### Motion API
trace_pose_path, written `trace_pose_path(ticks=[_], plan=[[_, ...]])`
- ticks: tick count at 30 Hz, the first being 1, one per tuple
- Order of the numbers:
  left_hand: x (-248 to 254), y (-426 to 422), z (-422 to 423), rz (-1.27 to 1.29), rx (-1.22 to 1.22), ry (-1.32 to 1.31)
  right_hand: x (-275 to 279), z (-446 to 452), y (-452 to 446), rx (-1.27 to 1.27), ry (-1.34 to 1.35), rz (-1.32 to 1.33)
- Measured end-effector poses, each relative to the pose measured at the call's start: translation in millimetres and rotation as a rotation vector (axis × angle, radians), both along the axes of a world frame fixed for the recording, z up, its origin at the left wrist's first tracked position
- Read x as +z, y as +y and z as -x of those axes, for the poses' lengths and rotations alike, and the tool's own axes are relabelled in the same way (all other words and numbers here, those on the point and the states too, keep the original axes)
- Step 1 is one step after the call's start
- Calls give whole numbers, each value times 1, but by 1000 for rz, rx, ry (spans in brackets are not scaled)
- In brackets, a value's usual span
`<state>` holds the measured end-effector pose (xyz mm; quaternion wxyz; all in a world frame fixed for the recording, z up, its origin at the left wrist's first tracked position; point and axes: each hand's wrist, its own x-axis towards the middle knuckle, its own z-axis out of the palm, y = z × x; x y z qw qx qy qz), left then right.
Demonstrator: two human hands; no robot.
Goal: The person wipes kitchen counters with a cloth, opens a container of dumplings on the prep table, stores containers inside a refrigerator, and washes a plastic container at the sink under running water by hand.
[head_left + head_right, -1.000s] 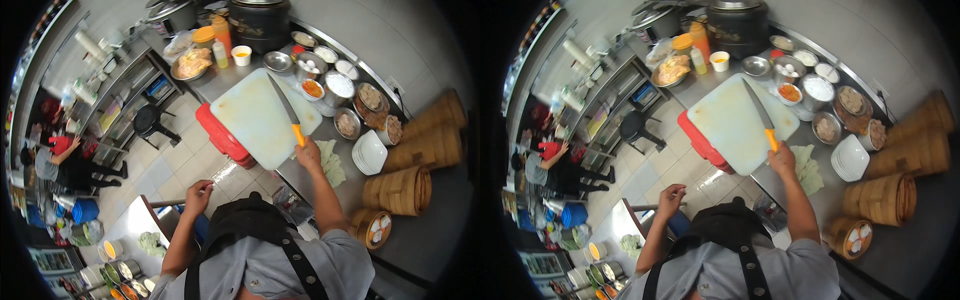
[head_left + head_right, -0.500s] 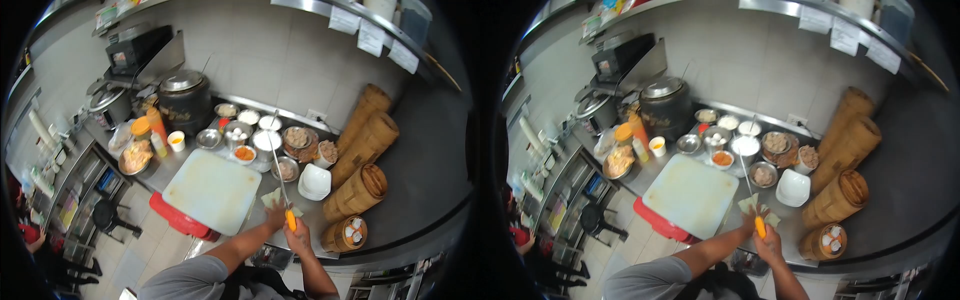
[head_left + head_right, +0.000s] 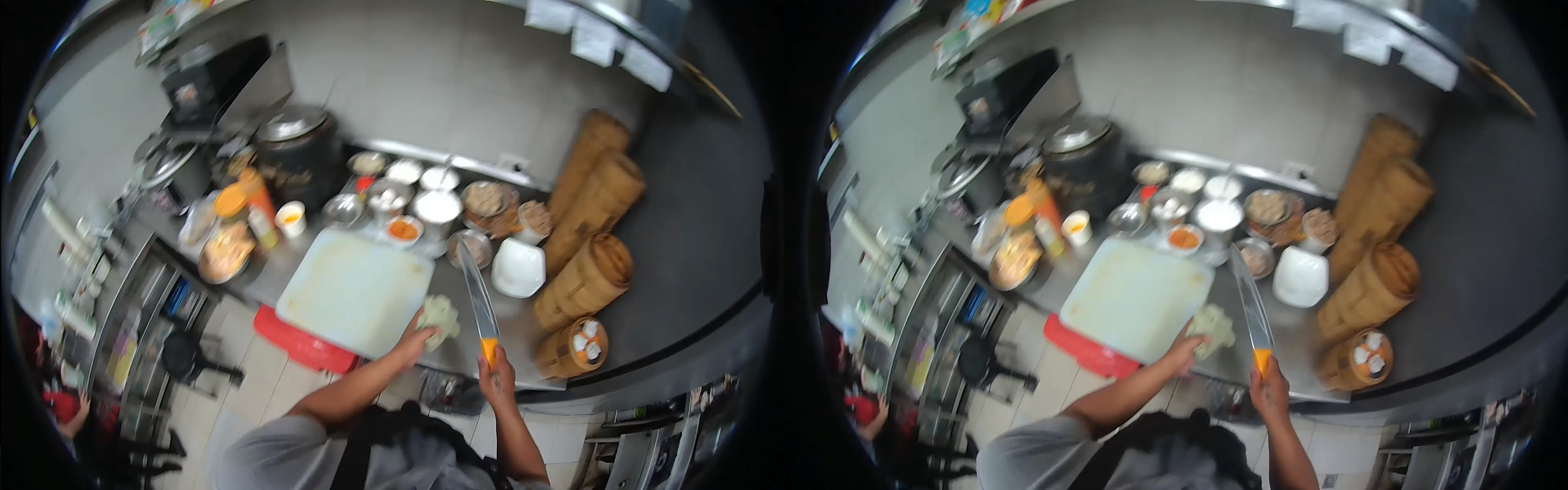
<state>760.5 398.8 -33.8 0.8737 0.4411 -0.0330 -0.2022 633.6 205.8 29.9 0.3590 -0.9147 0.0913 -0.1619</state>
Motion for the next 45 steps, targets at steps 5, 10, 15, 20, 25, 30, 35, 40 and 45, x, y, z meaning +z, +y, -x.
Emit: trace_pose_path(ticks=[5,10,15,20,25,30,35,40,45], plan=[[40,38,-5,-157,272,208,19,-48,108,390,193,22],[15,110,-34,-241,594,197,22,-61,135,539,311,116],[17,247,-100,-930,974,-102,7,5,54,479,351,104],[-1,272,-206,-1470,698,-512,12,55,-13,81,348,27],[-10,165,-260,-1880,441,-292,40,47,-11,-23,341,62],[-22,190,-227,-1854,256,-400,28,44,-25,14,475,-185],[13,301,-65,-1944,-127,-343,20,23,-45,66,349,-241],[43,357,-19,-1865,494,46,5,-1,-58,86,297,-297],[3,302,-143,-1793,745,-441,1,-12,-49,153,310,-408]])
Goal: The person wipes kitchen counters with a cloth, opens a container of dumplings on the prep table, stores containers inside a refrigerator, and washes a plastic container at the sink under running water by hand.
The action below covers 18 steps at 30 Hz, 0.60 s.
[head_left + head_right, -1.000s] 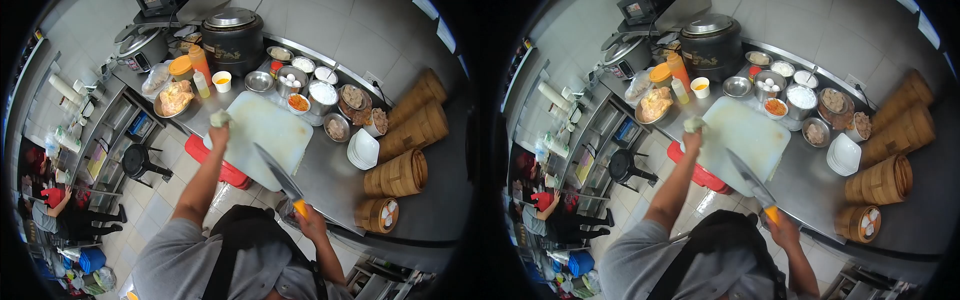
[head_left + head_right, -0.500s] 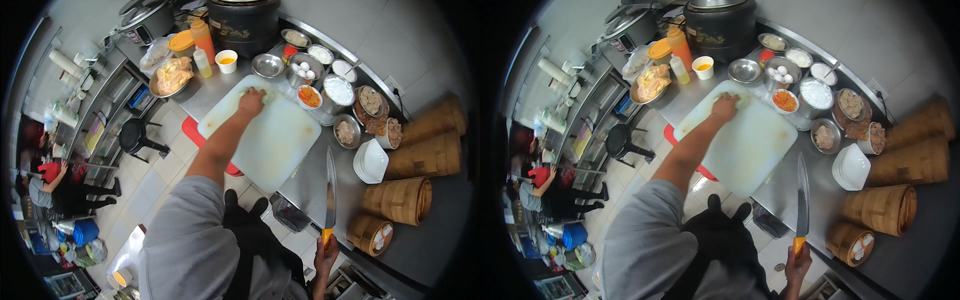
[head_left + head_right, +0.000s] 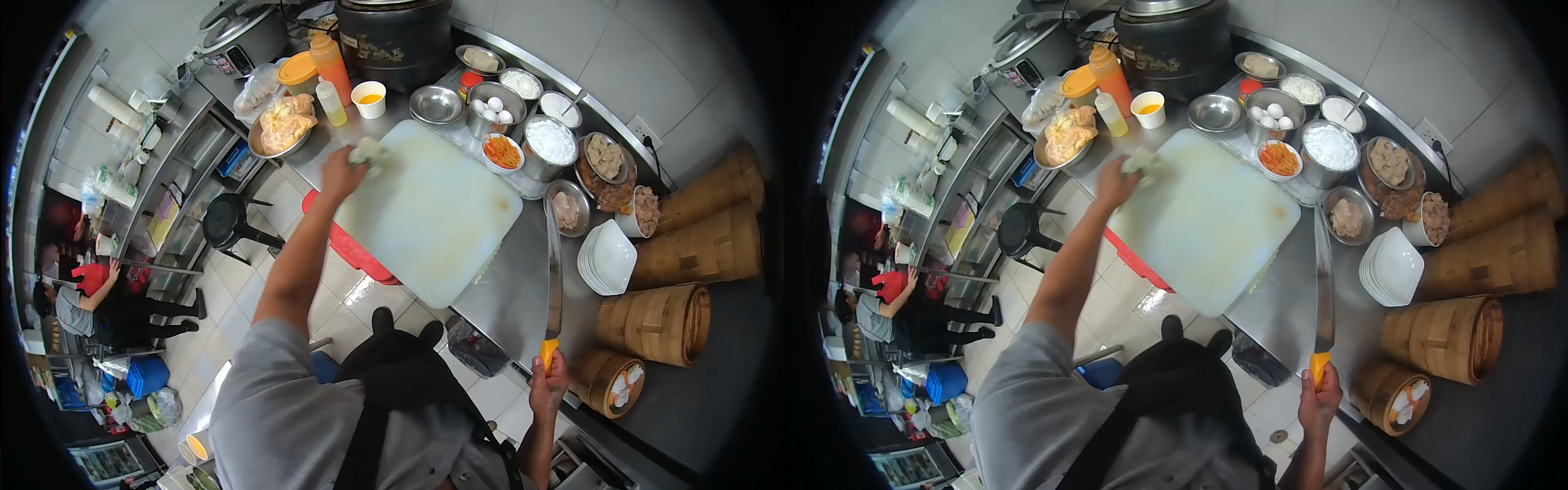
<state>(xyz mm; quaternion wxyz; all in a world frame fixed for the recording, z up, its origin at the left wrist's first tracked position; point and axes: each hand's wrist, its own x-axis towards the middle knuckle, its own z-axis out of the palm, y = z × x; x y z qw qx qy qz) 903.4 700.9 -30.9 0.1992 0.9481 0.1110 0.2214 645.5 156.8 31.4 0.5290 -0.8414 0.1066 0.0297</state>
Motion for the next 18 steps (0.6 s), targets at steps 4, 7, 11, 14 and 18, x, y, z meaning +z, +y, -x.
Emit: trace_pose_path(ticks=[4,7,11,14,18], plan=[[-21,-110,-61,23,157,302,36,5,25,-32,71,-39],[-36,-182,-51,34,-162,323,28,17,26,-105,46,-171],[-16,-236,44,97,-654,526,32,12,23,-53,76,-141],[-5,-182,120,-57,-776,834,28,6,19,-78,29,-177],[4,-41,182,-103,-300,1341,2,-10,7,-6,48,-59]])
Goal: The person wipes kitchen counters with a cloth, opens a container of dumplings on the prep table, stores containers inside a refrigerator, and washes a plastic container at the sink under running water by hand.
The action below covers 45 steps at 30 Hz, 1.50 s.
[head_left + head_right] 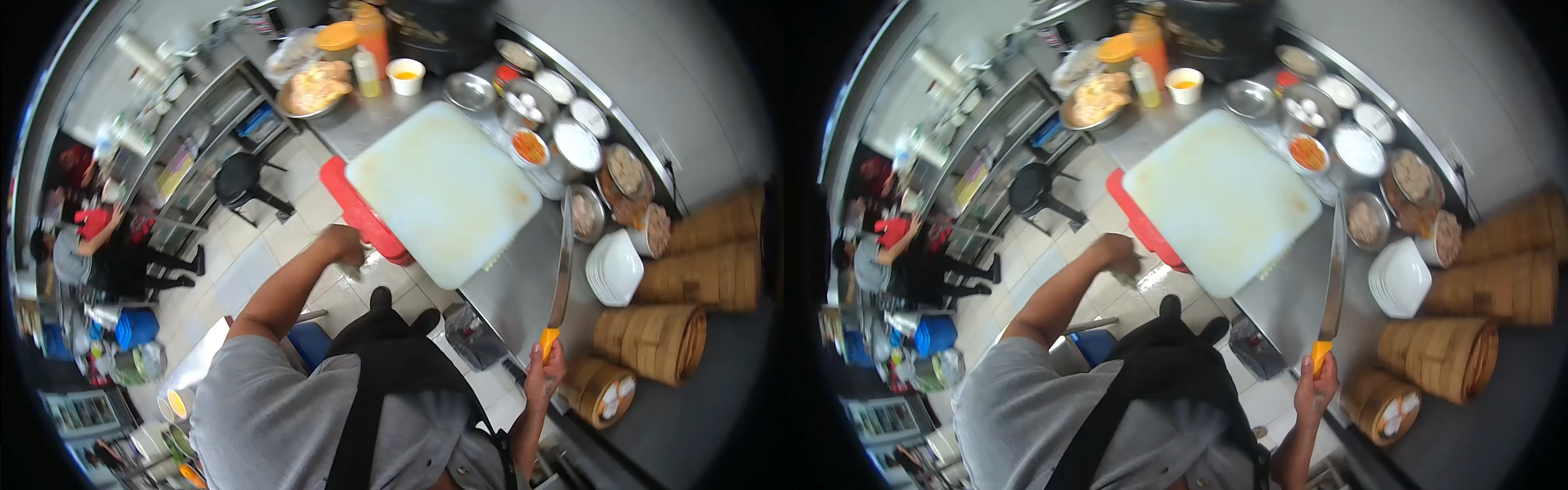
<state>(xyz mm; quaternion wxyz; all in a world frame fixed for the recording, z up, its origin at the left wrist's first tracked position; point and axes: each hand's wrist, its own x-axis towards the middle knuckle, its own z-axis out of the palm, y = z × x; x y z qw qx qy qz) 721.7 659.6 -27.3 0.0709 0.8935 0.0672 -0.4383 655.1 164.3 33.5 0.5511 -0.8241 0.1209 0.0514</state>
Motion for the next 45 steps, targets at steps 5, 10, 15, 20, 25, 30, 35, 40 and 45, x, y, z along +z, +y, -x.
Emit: trace_pose_path(ticks=[5,10,15,20,25,30,35,40,45], plan=[[27,72,82,-53,718,-482,-44,-63,41,319,-215,355],[16,53,131,116,890,-871,-77,-165,106,609,-440,607],[-43,42,163,0,1298,-1448,-64,-219,156,772,-804,781],[7,-33,151,892,1536,-1434,2,-75,302,1352,-432,-19],[23,-20,172,1133,1210,-1309,17,8,376,1413,-852,-4],[88,2,326,211,1122,-1245,-62,0,433,1544,-613,-5],[50,-3,480,-360,1427,-936,-61,56,481,1852,-210,-122],[7,-45,571,-491,1585,-692,17,166,536,2067,169,-217],[-10,-58,603,-707,1726,-889,-13,267,576,2343,460,-263]])
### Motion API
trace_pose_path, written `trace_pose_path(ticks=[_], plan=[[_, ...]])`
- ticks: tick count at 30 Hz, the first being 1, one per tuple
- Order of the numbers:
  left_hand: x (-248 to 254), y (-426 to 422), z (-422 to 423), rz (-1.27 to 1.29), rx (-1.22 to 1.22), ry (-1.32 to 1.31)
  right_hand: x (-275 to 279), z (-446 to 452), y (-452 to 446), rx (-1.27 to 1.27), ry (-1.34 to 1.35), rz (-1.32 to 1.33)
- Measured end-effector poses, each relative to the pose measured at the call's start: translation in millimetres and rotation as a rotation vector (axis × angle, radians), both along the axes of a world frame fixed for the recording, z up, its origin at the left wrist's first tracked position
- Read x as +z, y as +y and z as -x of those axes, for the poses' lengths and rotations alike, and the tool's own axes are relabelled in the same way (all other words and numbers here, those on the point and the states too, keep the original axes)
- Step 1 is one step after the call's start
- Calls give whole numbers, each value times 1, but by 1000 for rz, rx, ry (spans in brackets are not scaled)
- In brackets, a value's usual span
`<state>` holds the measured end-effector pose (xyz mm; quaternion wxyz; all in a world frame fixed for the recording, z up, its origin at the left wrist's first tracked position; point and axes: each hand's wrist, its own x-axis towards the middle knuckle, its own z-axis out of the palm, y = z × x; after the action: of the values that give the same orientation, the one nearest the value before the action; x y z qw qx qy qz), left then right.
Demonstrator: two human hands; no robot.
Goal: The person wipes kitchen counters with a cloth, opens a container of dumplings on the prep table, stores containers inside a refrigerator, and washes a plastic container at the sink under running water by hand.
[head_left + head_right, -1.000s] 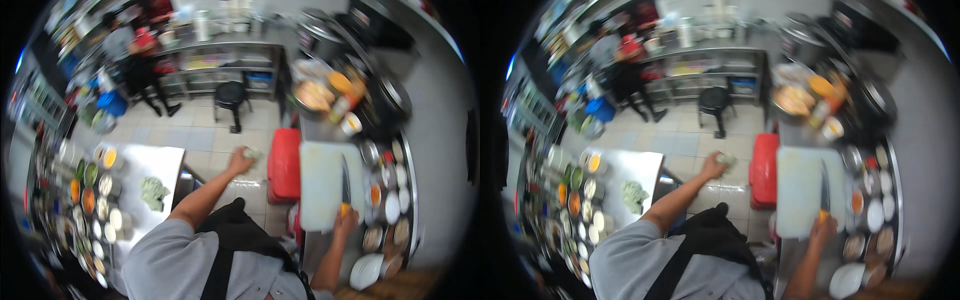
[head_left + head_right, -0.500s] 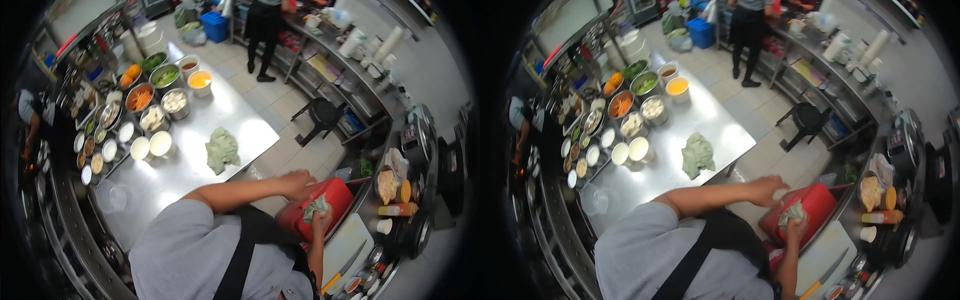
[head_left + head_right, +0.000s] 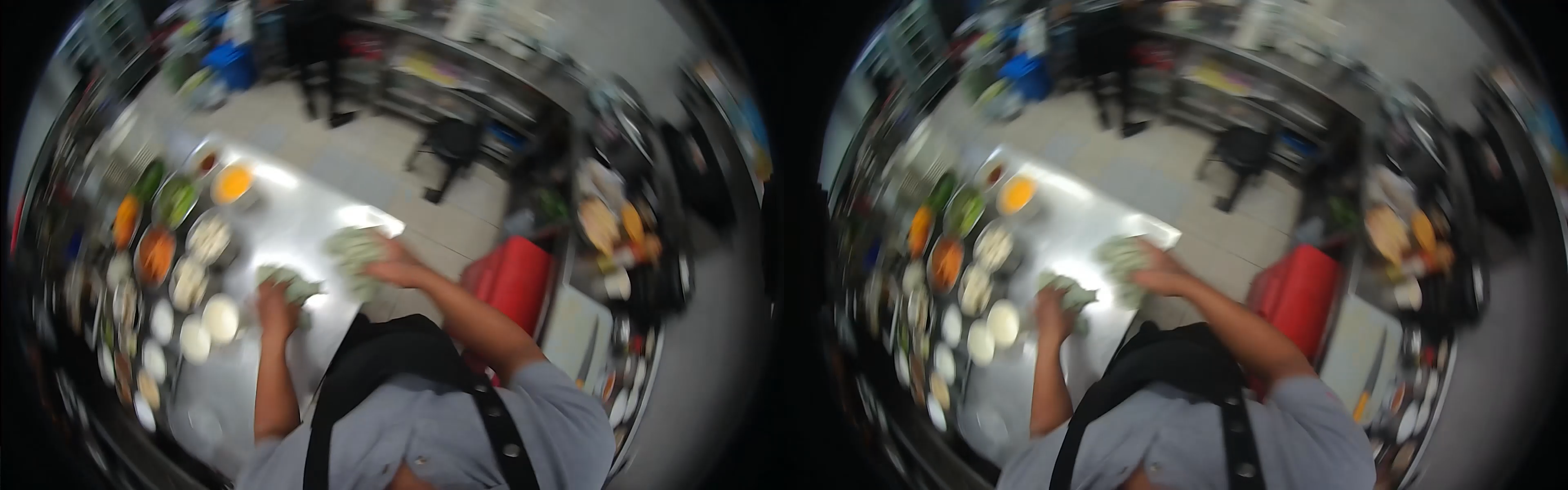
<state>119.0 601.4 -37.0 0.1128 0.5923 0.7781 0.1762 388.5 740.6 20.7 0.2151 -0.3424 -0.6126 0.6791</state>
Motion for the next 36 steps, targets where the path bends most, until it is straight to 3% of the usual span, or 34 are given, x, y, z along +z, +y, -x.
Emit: trace_pose_path(ticks=[2,4,7,11,15,17,19,22,25,27,29,30,32,33,34,36], plan=[[13,-2,21,3,36,-95,-11,28,8,160,-316,-404],[15,1,34,-121,88,-128,-30,38,18,233,-520,-569],[37,1,21,-261,61,-121,-35,-22,14,138,-308,-435],[64,31,-4,-421,-61,-169,-66,-126,44,-156,-479,-320],[85,68,-48,-405,-95,-225,-78,-247,87,-635,-469,-317],[97,92,-83,-370,-65,-278,-62,-318,121,-904,-389,-119],[93,120,-109,-339,-94,-252,-50,-402,163,-1141,-518,-373],[98,171,-162,-319,-163,-221,-59,-534,244,-1531,-445,-282],[104,226,-217,-379,-347,-182,-26,-634,296,-1717,-753,-339],[117,258,-254,-352,-420,-138,-2,-679,322,-1770,-841,-69],[122,278,-280,-332,-432,-136,-8,-708,351,-1869,-936,76],[123,284,-293,-320,-410,-117,-1,-729,350,-1651,-768,234],[127,293,-314,-293,-415,-130,-44,-762,381,-1744,-986,119],[134,296,-318,-276,-390,-137,-62,-791,392,-1707,-876,81],[138,298,-324,-255,-384,-145,-93,-821,409,-1832,-534,91],[139,299,-329,-228,-386,-145,-56,-794,403,-2050,-66,44]])
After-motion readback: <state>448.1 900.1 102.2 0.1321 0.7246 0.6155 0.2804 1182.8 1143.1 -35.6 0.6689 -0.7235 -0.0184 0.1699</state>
